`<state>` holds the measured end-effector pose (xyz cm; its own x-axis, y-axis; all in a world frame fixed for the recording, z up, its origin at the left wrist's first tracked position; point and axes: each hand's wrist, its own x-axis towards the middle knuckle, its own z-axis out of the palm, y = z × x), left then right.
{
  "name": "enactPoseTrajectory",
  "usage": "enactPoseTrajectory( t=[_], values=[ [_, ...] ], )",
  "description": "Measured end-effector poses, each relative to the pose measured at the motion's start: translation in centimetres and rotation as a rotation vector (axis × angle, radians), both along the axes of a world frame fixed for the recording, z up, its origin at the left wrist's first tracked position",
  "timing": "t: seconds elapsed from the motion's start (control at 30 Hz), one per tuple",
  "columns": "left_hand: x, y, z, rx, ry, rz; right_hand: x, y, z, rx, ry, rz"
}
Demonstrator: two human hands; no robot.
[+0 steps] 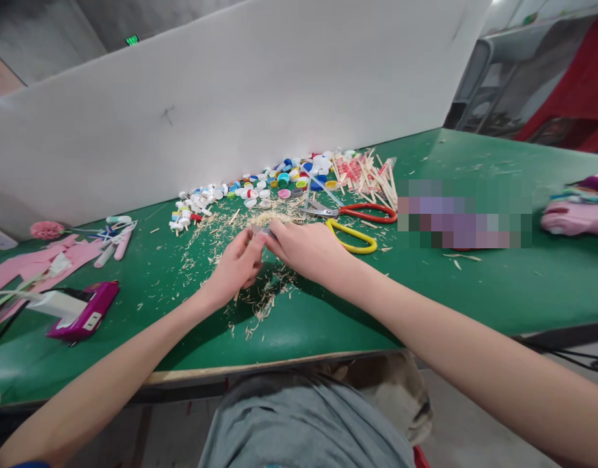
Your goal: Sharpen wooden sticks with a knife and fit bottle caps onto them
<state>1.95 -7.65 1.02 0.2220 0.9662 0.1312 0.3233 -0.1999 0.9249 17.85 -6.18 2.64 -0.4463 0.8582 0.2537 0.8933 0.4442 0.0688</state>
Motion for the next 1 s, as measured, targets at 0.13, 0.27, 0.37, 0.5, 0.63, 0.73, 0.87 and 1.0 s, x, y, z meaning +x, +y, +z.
enactPoseTrajectory(
  t=[0.13,0.27,0.37,0.5,0.63,0.73,0.87,1.0],
  values=[
    [-0.2,0.3,-0.4,0.031,0.020,0.010,-0.2,-0.2,0.1,0.009,-0.027,-0.024],
    [-0.4,0.5,-0.2,-0.019,-0.006,-0.001,-1.0,-0.7,-0.2,0.041,-0.037,-0.119],
    [-0.4,0.4,-0.1,-0.098,-0.048,-0.005,-1.6,-1.0,-0.5,0.057,-0.044,-0.151],
    [-0.4,0.3,-0.1,-0.156,-0.072,0.001,-1.8,-1.1,-0.8,0.061,-0.051,-0.179],
    [-0.1,0.1,-0.1,-0.159,-0.065,0.041,-1.8,-0.8,-1.0,0.040,-0.054,-0.212],
    [0.1,0.0,0.2,-0.107,-0.056,0.027,-1.7,-0.6,-1.1,0.011,-0.055,-0.206],
    [0.2,0.0,0.5,-0.212,-0.158,-0.020,-1.4,-0.6,-0.6,0.012,-0.031,-0.239],
    [0.1,0.1,0.4,-0.268,-0.176,-0.012,-0.8,-0.6,0.0,0.045,-0.001,-0.259]
  ],
)
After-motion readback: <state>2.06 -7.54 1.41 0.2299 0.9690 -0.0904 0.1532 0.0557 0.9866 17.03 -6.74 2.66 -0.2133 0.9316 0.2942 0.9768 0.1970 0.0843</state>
